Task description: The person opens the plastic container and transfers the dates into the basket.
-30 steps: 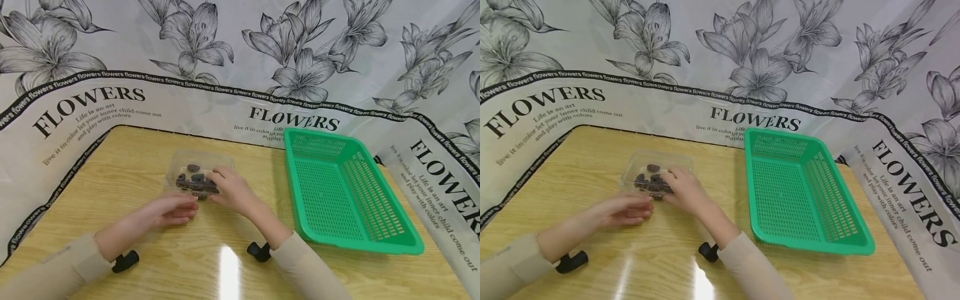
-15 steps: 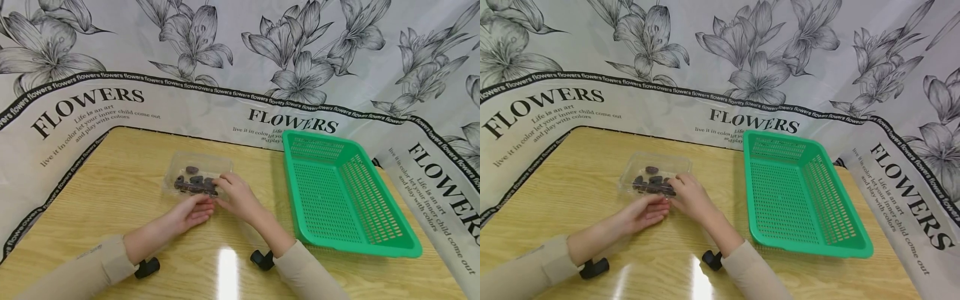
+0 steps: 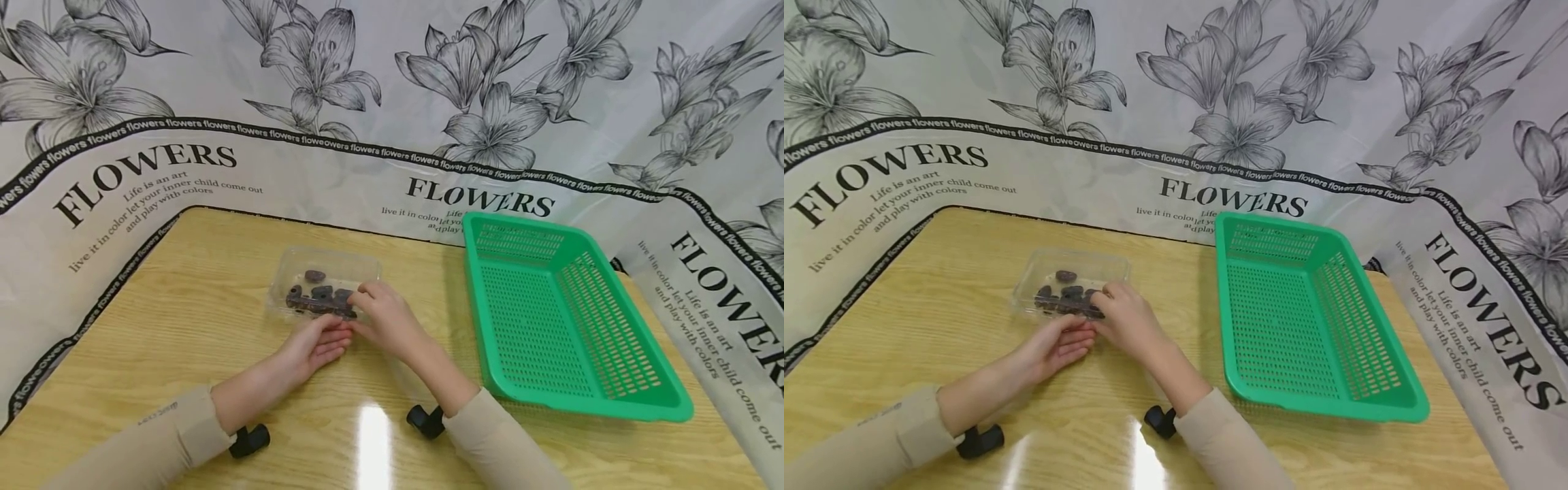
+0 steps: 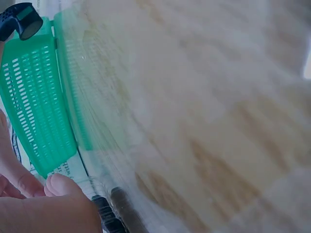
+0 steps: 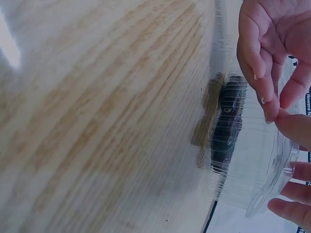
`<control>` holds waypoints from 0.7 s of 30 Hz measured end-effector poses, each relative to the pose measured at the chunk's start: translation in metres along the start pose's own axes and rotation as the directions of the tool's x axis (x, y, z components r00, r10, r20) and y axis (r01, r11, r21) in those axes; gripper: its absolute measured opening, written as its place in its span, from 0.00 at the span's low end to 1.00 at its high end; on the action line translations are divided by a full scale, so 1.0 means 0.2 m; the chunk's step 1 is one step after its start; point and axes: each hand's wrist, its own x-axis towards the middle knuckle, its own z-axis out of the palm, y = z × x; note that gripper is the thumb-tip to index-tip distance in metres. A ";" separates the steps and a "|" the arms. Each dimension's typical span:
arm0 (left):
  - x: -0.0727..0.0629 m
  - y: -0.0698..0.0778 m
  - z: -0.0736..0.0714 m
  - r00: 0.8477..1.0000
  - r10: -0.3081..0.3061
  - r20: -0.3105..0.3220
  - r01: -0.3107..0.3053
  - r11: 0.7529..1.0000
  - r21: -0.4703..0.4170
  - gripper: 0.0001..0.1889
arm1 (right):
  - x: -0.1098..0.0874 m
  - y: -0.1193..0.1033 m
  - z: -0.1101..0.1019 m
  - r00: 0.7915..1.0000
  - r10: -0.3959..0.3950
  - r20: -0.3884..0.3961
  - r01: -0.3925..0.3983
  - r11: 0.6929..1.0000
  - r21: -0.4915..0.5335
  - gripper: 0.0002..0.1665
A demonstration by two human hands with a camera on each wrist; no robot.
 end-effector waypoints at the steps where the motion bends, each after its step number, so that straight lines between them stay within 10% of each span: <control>1: 0.00 0.00 0.00 1.000 0.002 -0.003 -0.002 1.000 -0.001 0.15 | 0.00 0.00 0.00 1.000 -0.005 0.002 0.005 1.000 0.002 0.15; 21: 0.00 0.00 0.00 0.999 0.024 -0.024 -0.023 0.999 0.045 0.20 | 0.01 -0.01 0.00 0.978 -0.189 0.086 0.207 0.914 -0.348 0.15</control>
